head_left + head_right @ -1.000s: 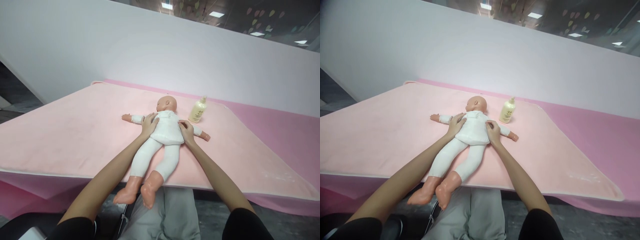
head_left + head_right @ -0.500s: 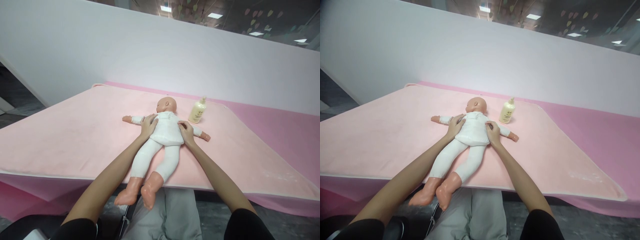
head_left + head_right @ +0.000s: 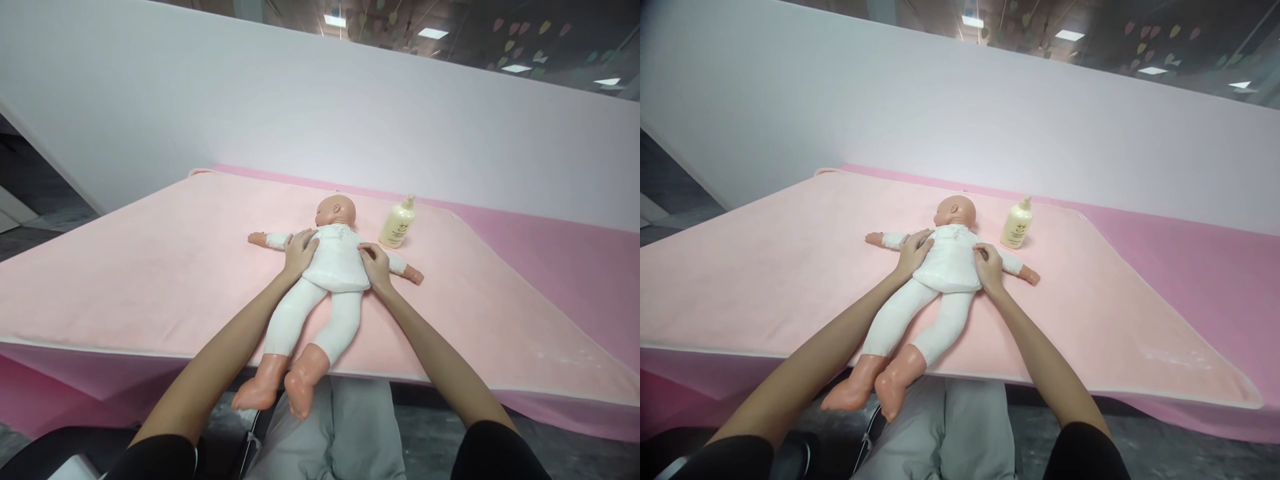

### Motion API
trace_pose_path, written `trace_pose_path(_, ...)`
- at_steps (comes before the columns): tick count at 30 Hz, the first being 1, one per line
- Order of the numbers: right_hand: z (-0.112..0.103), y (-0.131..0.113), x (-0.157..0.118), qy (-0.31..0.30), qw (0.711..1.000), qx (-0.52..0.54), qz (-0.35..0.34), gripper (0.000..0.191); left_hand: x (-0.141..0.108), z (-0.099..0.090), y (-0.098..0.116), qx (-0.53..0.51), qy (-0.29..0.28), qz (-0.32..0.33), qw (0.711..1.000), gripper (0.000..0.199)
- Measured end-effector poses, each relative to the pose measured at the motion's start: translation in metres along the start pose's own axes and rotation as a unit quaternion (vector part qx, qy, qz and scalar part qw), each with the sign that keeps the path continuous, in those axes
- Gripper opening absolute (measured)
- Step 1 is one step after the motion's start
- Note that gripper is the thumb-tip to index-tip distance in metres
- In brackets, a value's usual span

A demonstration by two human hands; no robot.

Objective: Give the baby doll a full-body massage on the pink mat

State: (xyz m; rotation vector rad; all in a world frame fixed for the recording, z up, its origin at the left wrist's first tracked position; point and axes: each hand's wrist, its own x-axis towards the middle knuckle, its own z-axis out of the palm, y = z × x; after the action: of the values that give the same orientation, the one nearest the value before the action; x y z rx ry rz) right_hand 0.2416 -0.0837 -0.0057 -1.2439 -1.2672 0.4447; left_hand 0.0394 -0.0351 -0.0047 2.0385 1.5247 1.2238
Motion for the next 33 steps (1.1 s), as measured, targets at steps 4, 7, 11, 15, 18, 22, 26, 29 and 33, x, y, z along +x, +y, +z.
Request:
trace_pose_path(4,0.000,0.002,0.001,-0.001,1.000,0.000,-0.001,0.017,0.000,0.000,0.001,0.000,0.001,-0.001,1.000,0.035)
trace_pose_path(7,0.003,-0.001,-0.003,0.031,0.999,0.029,0.019,0.017,-0.001,0.001,0.001,0.001,0.008,-0.004,1.000,0.036)
trace_pose_path(11,0.014,-0.018,-0.025,0.131,0.972,0.114,0.157,0.023,0.001,0.005,0.001,0.008,0.024,-0.024,0.999,0.039)
trace_pose_path(15,0.021,-0.039,-0.045,0.149,0.940,0.179,0.251,0.043,0.002,0.012,0.006,0.010,0.047,-0.051,0.998,0.042)
trace_pose_path(18,0.015,-0.040,-0.041,0.100,0.939,0.170,0.281,0.054,0.002,0.017,0.012,0.004,0.075,-0.073,0.995,0.041)
trace_pose_path(22,0.004,-0.022,-0.022,0.054,0.959,0.110,0.257,0.054,0.000,0.021,0.018,-0.001,0.099,-0.081,0.992,0.042)
trace_pose_path(26,-0.004,-0.008,-0.008,0.042,0.971,0.078,0.224,0.050,-0.001,0.023,0.020,0.005,0.102,-0.069,0.992,0.040)
trace_pose_path(29,-0.008,-0.009,-0.003,0.027,0.972,0.069,0.224,0.049,-0.001,0.023,0.021,0.011,0.103,-0.060,0.993,0.039)
trace_pose_path(33,-0.013,-0.011,0.002,0.008,0.973,0.036,0.230,0.039,-0.001,0.021,0.018,0.033,0.097,-0.035,0.994,0.038)
